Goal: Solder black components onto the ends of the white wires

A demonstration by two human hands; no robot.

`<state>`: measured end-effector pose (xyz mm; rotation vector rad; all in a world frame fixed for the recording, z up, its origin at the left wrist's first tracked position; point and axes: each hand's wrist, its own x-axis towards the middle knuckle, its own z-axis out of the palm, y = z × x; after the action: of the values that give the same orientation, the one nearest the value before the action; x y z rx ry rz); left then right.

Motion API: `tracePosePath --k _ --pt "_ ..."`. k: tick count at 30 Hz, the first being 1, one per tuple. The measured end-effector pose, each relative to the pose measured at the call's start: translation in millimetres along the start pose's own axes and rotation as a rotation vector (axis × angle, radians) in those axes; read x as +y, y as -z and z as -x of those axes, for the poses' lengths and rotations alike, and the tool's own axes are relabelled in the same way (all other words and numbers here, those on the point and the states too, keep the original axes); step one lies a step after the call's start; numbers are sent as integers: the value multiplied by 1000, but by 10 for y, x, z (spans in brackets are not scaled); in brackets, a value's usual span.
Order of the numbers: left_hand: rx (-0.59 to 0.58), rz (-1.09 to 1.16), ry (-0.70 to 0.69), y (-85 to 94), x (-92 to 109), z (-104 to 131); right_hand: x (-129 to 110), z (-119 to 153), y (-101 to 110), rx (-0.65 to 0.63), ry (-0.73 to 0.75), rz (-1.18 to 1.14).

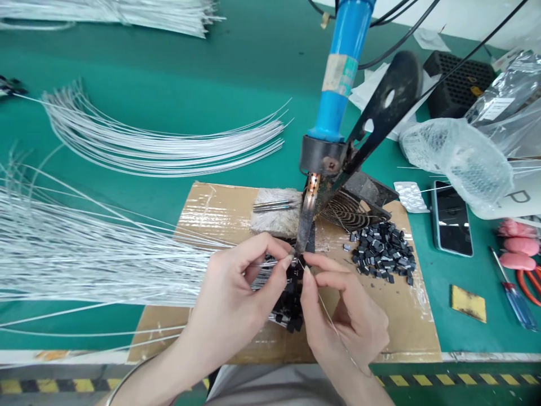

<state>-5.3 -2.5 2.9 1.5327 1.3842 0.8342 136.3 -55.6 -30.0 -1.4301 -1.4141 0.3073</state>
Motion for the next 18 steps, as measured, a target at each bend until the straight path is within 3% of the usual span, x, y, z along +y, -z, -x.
tracePosePath --k 18 --pt "0 35 8 -3 15 -34 12 -18 -19 11 6 13"
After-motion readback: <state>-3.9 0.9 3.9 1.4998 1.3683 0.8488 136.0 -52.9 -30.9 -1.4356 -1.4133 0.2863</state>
